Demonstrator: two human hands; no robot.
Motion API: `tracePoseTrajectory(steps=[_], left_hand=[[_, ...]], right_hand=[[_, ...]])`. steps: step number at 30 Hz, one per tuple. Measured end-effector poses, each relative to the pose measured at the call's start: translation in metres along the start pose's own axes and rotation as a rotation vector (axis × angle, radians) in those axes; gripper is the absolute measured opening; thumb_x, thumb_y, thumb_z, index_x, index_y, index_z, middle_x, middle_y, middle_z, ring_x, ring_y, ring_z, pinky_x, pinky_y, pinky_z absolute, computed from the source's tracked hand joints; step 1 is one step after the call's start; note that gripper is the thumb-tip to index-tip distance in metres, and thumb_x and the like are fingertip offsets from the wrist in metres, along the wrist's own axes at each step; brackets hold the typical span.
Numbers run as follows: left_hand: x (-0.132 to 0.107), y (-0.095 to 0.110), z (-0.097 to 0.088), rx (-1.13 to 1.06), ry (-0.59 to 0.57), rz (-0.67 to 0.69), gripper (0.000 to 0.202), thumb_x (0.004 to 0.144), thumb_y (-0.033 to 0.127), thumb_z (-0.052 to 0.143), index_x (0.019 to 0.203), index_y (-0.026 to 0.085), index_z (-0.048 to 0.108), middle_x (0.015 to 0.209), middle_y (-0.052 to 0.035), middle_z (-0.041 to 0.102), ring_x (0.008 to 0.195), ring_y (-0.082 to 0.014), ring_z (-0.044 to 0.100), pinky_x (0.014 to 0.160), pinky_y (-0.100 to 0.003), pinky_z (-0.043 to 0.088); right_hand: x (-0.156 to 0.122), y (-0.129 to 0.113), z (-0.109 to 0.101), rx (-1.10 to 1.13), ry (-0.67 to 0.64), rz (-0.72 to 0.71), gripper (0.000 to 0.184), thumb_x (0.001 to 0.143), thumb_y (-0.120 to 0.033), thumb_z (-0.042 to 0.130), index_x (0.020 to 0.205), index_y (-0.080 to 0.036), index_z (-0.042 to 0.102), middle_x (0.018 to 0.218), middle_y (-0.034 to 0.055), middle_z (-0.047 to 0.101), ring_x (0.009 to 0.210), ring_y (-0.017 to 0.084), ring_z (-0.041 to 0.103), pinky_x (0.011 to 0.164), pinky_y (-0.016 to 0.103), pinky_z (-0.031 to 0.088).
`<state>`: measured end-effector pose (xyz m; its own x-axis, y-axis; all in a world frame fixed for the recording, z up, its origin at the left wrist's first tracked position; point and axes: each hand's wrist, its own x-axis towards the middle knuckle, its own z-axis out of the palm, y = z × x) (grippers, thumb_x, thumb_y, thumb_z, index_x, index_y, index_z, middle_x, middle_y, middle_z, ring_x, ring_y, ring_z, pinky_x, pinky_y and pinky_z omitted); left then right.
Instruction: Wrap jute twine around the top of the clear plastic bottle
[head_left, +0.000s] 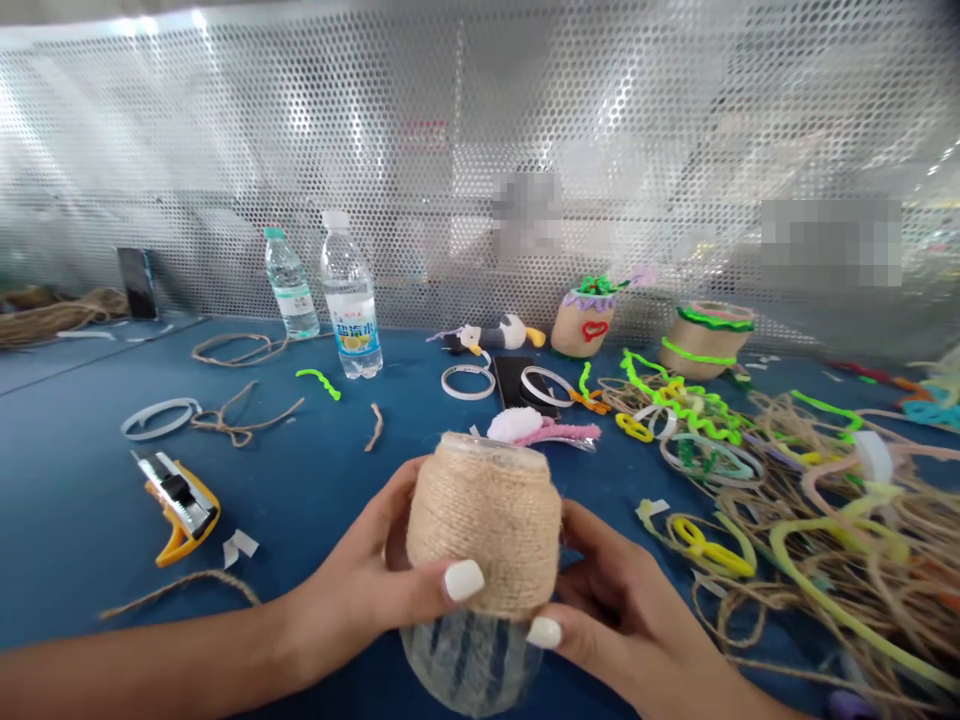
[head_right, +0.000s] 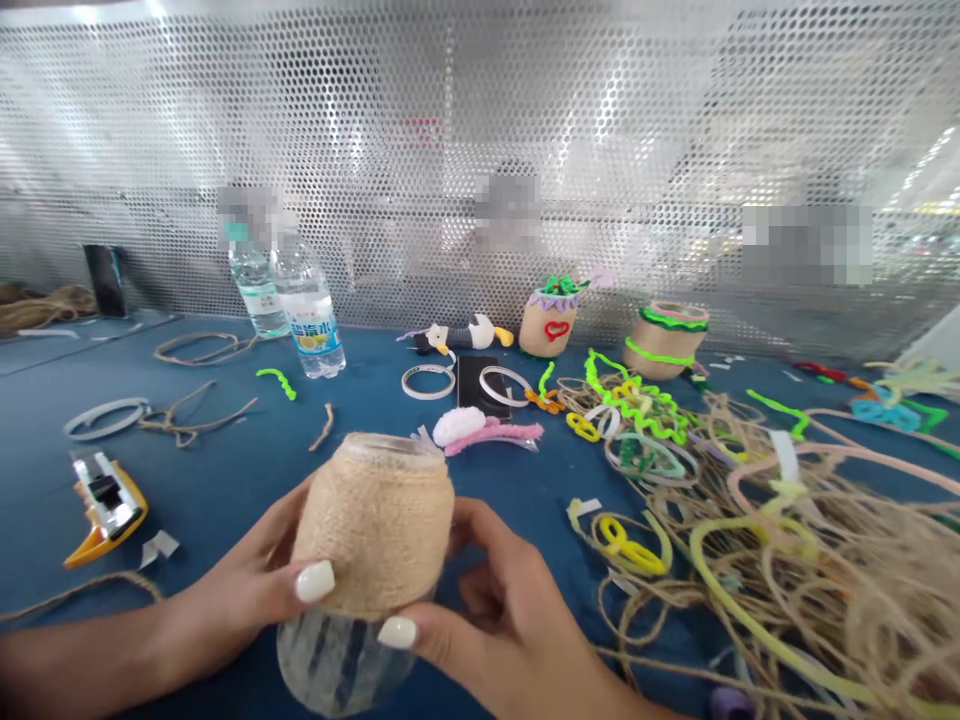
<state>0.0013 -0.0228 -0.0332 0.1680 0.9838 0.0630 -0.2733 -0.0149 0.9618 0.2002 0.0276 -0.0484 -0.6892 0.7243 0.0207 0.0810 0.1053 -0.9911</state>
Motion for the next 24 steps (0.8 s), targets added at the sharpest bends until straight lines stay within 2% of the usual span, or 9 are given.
tracePoseTrajectory(steps=[4, 6, 9, 13, 17, 21, 24], left_hand=[[0.0, 0.0, -0.003, -0.016, -0.026, -0.023, 0.058, 0.071, 0.041, 0.074, 0.12, 0.022, 0.051, 0.123, -0.0118, 0.057, 0.118, -0.0328, 0.051, 0.097, -0.046, 0.042], [-0.002, 0.0, -0.001, -0.051, -0.055, -0.046, 0.057, 0.071, 0.042, 0.074, 0.12, 0.023, 0.051, 0.122, -0.0107, 0.058, 0.117, -0.0318, 0.052, 0.097, -0.045, 0.043], [-0.005, 0.0, 0.003, -0.127, -0.05, -0.088, 0.06, 0.07, 0.045, 0.074, 0.122, 0.024, 0.051, 0.122, -0.0109, 0.059, 0.115, -0.0316, 0.054, 0.097, -0.046, 0.042], [-0.007, -0.001, 0.008, -0.141, -0.043, -0.08, 0.06, 0.07, 0.044, 0.074, 0.122, 0.024, 0.052, 0.12, -0.011, 0.059, 0.115, -0.0319, 0.054, 0.097, -0.046, 0.042], [-0.008, 0.0, 0.01, -0.144, -0.052, -0.081, 0.06, 0.069, 0.042, 0.075, 0.122, 0.024, 0.051, 0.118, -0.011, 0.06, 0.114, -0.0321, 0.055, 0.097, -0.046, 0.042], [-0.011, 0.006, 0.014, -0.169, -0.086, -0.141, 0.071, 0.061, 0.032, 0.083, 0.123, 0.022, 0.048, 0.116, -0.0113, 0.061, 0.109, -0.033, 0.058, 0.094, -0.046, 0.045], [-0.012, 0.01, 0.016, -0.092, -0.016, -0.148, 0.068, 0.062, 0.027, 0.082, 0.121, 0.021, 0.049, 0.114, -0.0114, 0.062, 0.108, -0.0326, 0.059, 0.092, -0.045, 0.046]], right_hand=[[0.001, -0.004, 0.001, -0.052, 0.011, 0.0, 0.051, 0.072, -0.056, 0.065, 0.103, -0.017, 0.057, 0.067, -0.002, 0.05, 0.044, 0.004, 0.026, 0.038, 0.018, 0.021], [0.0, -0.006, 0.001, -0.094, 0.02, -0.041, 0.049, 0.073, -0.057, 0.063, 0.101, -0.017, 0.059, 0.062, -0.0026, 0.048, 0.044, 0.005, 0.028, 0.038, 0.018, 0.024], [-0.002, -0.006, 0.001, -0.128, 0.048, -0.138, 0.048, 0.076, -0.056, 0.06, 0.104, -0.018, 0.062, 0.065, 0.0009, 0.054, 0.048, 0.008, 0.039, 0.042, 0.019, 0.035], [-0.006, -0.006, 0.002, -0.195, 0.111, -0.111, 0.047, 0.076, -0.057, 0.059, 0.1, -0.017, 0.065, 0.056, 0.0002, 0.05, 0.048, 0.012, 0.043, 0.048, 0.023, 0.043], [-0.008, -0.007, 0.002, -0.27, 0.154, -0.12, 0.046, 0.075, -0.058, 0.06, 0.096, -0.018, 0.069, 0.047, -0.0018, 0.046, 0.044, 0.012, 0.043, 0.046, 0.024, 0.044], [-0.008, -0.011, 0.002, -0.34, 0.157, -0.185, 0.043, 0.075, -0.059, 0.059, 0.09, -0.021, 0.072, 0.046, 0.0003, 0.049, 0.041, 0.013, 0.043, 0.039, 0.023, 0.038], [-0.009, -0.011, 0.002, -0.363, 0.179, -0.198, 0.041, 0.076, -0.058, 0.058, 0.088, -0.022, 0.073, 0.047, 0.0011, 0.051, 0.042, 0.014, 0.045, 0.04, 0.024, 0.04]])
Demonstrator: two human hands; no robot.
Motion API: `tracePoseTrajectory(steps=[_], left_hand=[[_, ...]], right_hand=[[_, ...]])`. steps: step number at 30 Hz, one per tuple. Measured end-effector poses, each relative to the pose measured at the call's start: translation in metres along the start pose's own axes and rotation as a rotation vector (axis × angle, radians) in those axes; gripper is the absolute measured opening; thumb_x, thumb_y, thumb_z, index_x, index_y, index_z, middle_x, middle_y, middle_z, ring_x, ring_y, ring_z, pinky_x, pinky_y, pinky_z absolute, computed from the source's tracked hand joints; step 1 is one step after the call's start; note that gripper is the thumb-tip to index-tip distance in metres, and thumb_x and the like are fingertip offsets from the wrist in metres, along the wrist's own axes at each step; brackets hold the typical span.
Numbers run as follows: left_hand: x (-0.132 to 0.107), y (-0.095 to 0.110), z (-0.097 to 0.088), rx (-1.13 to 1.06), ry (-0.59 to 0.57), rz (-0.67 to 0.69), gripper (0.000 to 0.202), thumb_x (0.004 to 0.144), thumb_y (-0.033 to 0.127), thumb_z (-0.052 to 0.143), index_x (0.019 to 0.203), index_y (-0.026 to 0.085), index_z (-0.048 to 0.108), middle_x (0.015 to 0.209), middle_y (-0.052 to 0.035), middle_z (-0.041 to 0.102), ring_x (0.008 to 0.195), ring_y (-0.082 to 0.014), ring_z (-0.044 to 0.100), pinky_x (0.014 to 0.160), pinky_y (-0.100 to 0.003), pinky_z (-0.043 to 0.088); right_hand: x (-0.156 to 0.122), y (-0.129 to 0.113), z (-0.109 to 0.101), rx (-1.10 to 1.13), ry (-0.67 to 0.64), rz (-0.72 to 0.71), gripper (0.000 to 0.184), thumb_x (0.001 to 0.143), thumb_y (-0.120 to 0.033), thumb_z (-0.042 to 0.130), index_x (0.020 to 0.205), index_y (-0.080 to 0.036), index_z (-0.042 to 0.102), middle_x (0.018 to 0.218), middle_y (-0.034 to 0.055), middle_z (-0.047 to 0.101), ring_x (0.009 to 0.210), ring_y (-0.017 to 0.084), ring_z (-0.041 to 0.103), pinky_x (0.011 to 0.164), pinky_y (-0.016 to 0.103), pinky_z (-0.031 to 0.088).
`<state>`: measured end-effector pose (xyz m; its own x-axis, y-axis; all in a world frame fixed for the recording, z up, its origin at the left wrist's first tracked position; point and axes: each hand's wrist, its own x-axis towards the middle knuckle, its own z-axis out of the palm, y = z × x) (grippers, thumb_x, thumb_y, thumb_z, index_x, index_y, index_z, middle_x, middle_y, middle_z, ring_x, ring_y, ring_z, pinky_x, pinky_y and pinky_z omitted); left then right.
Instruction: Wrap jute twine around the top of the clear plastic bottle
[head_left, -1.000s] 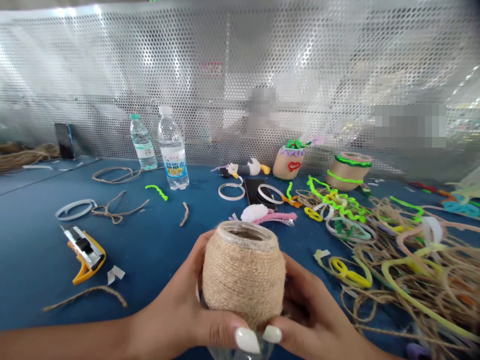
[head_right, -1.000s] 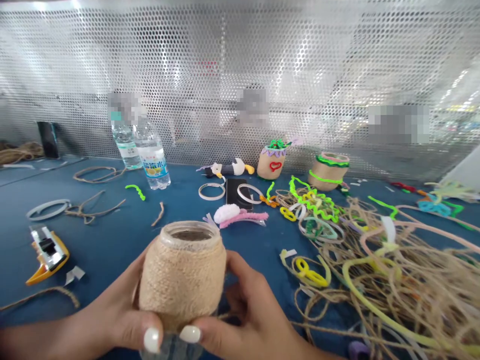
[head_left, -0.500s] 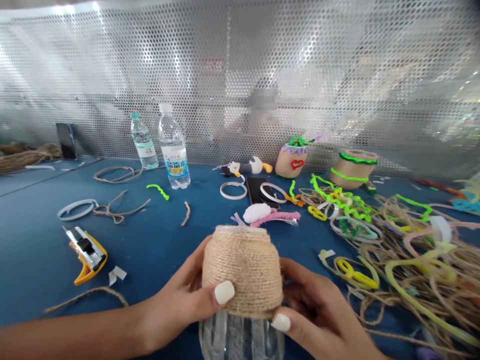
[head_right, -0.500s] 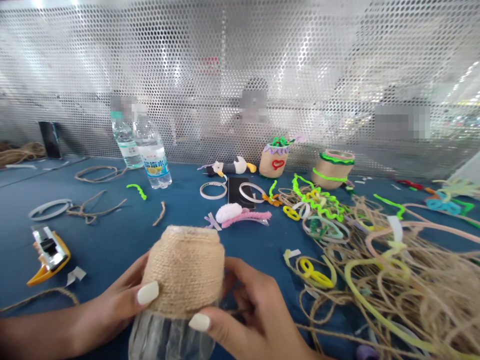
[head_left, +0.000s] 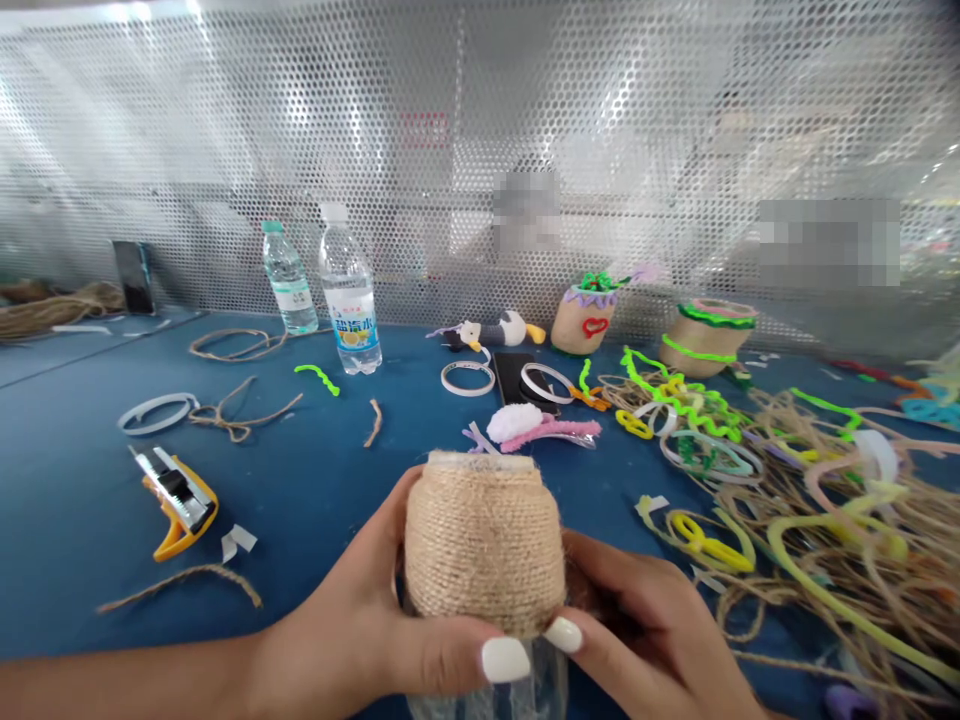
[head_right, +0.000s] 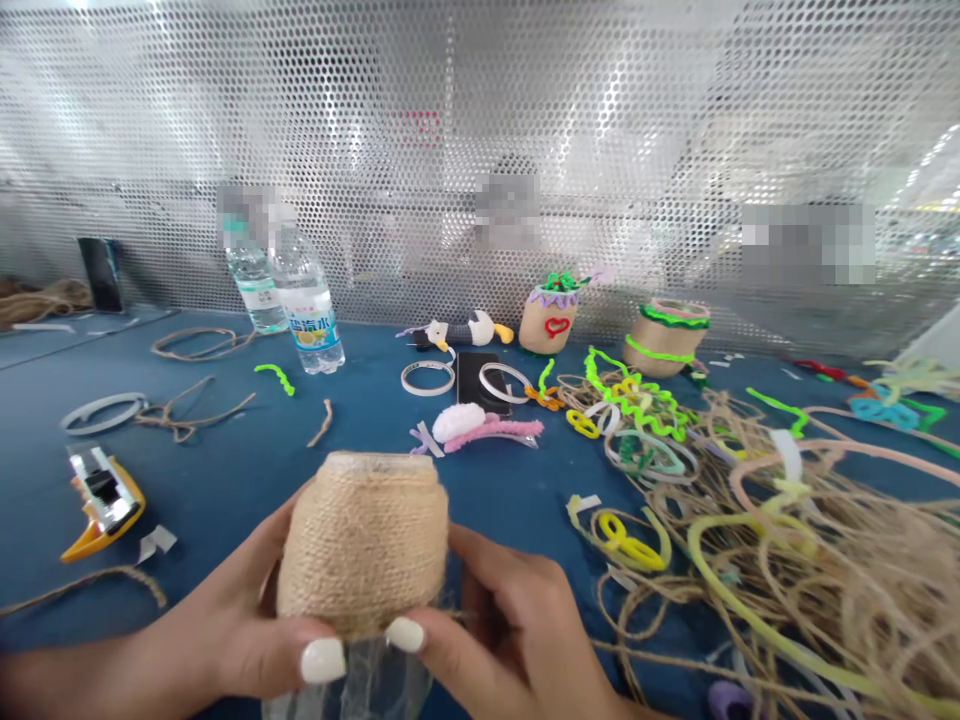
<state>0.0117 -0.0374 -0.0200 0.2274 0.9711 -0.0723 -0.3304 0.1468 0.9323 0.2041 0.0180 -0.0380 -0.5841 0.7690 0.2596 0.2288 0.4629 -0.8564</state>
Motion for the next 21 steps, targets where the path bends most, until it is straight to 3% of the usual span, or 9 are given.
tracePoseTrajectory(steps=[4, 7, 10, 14, 17, 21], left_hand=[[0.002, 0.001, -0.004, 0.129, 0.053, 0.08, 0.071, 0.057, 0.017, 0.082, 0.121, 0.02, 0.051, 0.119, -0.0116, 0.06, 0.114, -0.0349, 0.054, 0.095, -0.044, 0.045], [0.004, -0.002, -0.008, 0.11, -0.037, 0.119, 0.066, 0.062, 0.027, 0.079, 0.122, 0.018, 0.052, 0.119, -0.0134, 0.06, 0.116, -0.0362, 0.052, 0.097, -0.046, 0.043], [0.002, -0.004, -0.009, 0.047, -0.163, 0.054, 0.069, 0.066, 0.035, 0.075, 0.127, 0.02, 0.048, 0.121, -0.0142, 0.058, 0.118, -0.0359, 0.051, 0.098, -0.048, 0.041], [-0.005, -0.004, -0.009, 0.002, -0.224, -0.061, 0.065, 0.074, 0.037, 0.071, 0.132, 0.026, 0.043, 0.126, -0.0124, 0.055, 0.118, -0.0323, 0.052, 0.1, -0.049, 0.038], [-0.008, -0.003, -0.006, 0.025, -0.141, -0.065, 0.078, 0.067, 0.036, 0.077, 0.135, 0.027, 0.039, 0.129, -0.0127, 0.053, 0.12, -0.0351, 0.05, 0.099, -0.052, 0.038], [-0.01, 0.0, 0.003, 0.09, 0.102, 0.053, 0.097, 0.058, 0.025, 0.084, 0.14, 0.029, 0.031, 0.132, -0.0109, 0.05, 0.123, -0.0349, 0.045, 0.104, -0.049, 0.035]], right_hand=[[-0.002, 0.003, 0.004, 0.072, 0.008, 0.106, 0.045, 0.073, -0.059, 0.062, 0.093, -0.02, 0.071, 0.054, 0.0025, 0.057, 0.047, 0.014, 0.05, 0.044, 0.023, 0.044], [0.0, 0.002, 0.006, 0.295, -0.119, 0.124, 0.056, 0.066, -0.066, 0.065, 0.098, -0.02, 0.07, 0.067, 0.0059, 0.065, 0.064, 0.02, 0.062, 0.057, 0.027, 0.053], [-0.001, -0.002, 0.007, 0.424, -0.171, 0.137, 0.065, 0.061, -0.07, 0.066, 0.105, -0.022, 0.068, 0.077, 0.008, 0.067, 0.081, 0.026, 0.065, 0.069, 0.033, 0.055], [-0.004, -0.005, 0.006, 0.377, -0.087, 0.155, 0.068, 0.06, -0.071, 0.065, 0.108, -0.023, 0.067, 0.075, 0.0092, 0.067, 0.084, 0.028, 0.064, 0.069, 0.035, 0.055], [-0.002, -0.003, 0.005, 0.338, -0.091, 0.12, 0.064, 0.061, -0.071, 0.065, 0.102, -0.022, 0.068, 0.07, 0.0081, 0.065, 0.077, 0.026, 0.064, 0.063, 0.032, 0.055], [0.001, -0.003, 0.004, 0.229, -0.031, 0.129, 0.052, 0.068, -0.07, 0.059, 0.081, -0.021, 0.07, 0.062, 0.0065, 0.062, 0.06, 0.02, 0.059, 0.049, 0.026, 0.05]])
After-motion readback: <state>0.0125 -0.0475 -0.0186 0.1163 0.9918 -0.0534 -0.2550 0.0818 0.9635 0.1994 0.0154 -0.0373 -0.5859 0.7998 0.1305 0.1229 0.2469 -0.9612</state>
